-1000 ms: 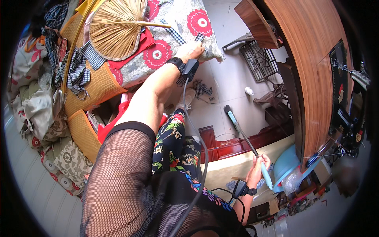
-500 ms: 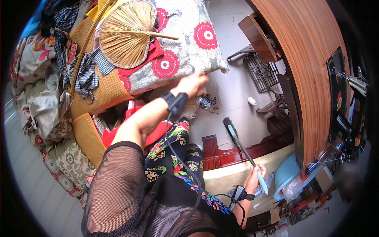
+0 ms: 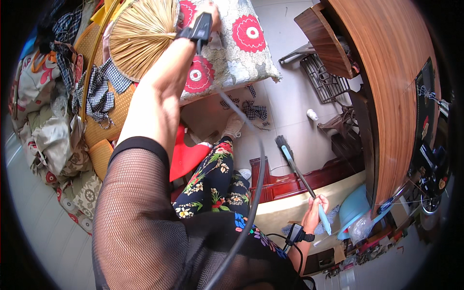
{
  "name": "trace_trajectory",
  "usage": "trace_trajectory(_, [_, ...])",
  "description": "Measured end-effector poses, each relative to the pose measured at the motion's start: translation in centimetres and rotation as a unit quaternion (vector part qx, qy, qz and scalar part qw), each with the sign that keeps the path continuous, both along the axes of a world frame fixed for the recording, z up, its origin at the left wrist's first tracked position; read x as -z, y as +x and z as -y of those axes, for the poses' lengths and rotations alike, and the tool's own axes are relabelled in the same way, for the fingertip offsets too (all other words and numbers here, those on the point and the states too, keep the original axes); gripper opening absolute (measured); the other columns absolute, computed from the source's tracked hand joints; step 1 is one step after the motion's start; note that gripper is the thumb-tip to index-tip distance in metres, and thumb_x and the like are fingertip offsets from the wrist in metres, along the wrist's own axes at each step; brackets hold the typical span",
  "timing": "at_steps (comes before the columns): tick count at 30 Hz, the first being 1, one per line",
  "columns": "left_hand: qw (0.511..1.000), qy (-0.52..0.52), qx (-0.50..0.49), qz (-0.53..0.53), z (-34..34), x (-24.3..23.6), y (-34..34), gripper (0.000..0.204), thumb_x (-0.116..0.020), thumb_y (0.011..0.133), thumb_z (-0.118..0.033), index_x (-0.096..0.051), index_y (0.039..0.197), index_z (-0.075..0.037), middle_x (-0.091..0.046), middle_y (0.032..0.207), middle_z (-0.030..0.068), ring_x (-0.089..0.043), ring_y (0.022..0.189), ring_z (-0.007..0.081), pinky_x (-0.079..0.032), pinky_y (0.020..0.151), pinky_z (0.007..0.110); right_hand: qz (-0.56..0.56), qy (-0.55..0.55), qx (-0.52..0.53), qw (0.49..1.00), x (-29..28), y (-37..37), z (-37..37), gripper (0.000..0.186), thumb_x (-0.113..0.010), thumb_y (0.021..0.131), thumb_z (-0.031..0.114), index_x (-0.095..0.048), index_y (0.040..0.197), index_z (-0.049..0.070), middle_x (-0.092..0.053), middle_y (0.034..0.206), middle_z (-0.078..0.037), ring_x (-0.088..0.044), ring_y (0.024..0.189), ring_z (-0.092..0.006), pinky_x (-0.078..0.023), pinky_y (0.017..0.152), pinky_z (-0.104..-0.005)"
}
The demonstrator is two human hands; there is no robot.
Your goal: The person sweeps debris from the floor using a broom and a dustpan, moving around a room with various furniture items, and eventually empties the collected debris into a small bucket.
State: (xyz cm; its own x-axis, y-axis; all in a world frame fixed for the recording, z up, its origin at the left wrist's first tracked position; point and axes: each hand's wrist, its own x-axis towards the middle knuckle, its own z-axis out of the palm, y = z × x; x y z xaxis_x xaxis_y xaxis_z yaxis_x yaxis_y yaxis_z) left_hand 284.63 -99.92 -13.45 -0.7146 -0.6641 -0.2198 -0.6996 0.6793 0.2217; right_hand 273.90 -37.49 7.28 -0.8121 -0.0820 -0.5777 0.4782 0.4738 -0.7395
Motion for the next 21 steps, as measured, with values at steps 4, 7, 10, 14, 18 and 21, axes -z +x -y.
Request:
trace_trajectory(4, [0.987,0.073,0.017,-0.141,-11.7,-3.2,-0.1,0.020,-0.047,0.079,-0.009,-0.052,0.096,-0.001,-0.055,0.086,0.0200,-0.055,0.078,0.0331,-0.045,0.072,0.040,0.002,-0.004,-0.004,1.000,0.0,-0.1,0.4,0.016,-0.049,0.088,0.011,-0.046,0.103,0.010,-0.046,0.102,-0.002,-0.045,0.091,-0.0098,-0.042,0.079,-0.0246])
trace_trajectory(7, [0.974,0.013,-0.049,-0.222,-16.8,-1.2,1.5,0.021,-0.045,0.082,-0.014,-0.052,0.096,0.000,-0.052,0.099,0.0186,-0.051,0.089,0.0328,-0.042,0.078,0.039,0.005,-0.009,-0.007,1.000,0.2,-0.2,-0.1,0.015,-0.050,0.087,0.011,-0.047,0.102,0.010,-0.046,0.102,-0.001,-0.045,0.090,-0.0093,-0.042,0.078,-0.0238])
trace_trajectory(10, [0.965,0.143,-0.147,-0.161,-21.4,-2.1,1.5,0.023,-0.044,0.083,-0.017,-0.056,0.085,0.002,-0.053,0.095,0.0141,-0.051,0.093,0.0293,-0.043,0.079,0.039,-0.003,-0.010,-0.009,1.000,0.0,-0.1,-0.1,0.015,-0.051,0.087,0.011,-0.047,0.101,0.010,-0.046,0.101,-0.001,-0.046,0.085,-0.0088,-0.042,0.077,-0.0235])
trace_trajectory(14, [0.971,0.210,0.108,-0.015,-27.1,-1.7,3.4,0.034,-0.059,0.069,-0.013,-0.057,0.103,-0.012,-0.051,0.107,0.0131,-0.053,0.094,0.0313,-0.044,0.083,0.038,0.009,-0.032,-0.006,0.999,0.2,0.5,-1.6,0.016,-0.051,0.086,0.011,-0.045,0.101,0.006,-0.045,0.100,-0.003,-0.046,0.090,-0.0112,-0.043,0.078,-0.0252])
trace_trajectory(18, [0.981,0.124,-0.055,-0.141,-23.6,-2.2,3.6,0.041,-0.063,0.069,-0.014,-0.052,0.109,-0.008,-0.053,0.103,0.0158,-0.054,0.094,0.0307,-0.044,0.080,0.040,-0.004,-0.015,0.001,1.000,-0.4,1.4,-2.6,0.015,-0.050,0.087,0.008,-0.046,0.102,0.007,-0.045,0.100,-0.003,-0.047,0.084,-0.0100,-0.044,0.075,-0.0228])
trace_trajectory(21, [0.942,0.087,-0.232,-0.228,-17.6,-0.8,2.4,0.044,-0.062,0.074,-0.019,-0.048,0.112,-0.004,-0.056,0.095,0.0189,-0.056,0.089,0.0331,-0.045,0.079,0.040,-0.006,-0.027,-0.018,0.999,-0.8,1.6,-3.1,0.017,-0.048,0.088,0.008,-0.044,0.104,0.005,-0.043,0.103,-0.005,-0.044,0.094,-0.0120,-0.042,0.083,-0.0273])
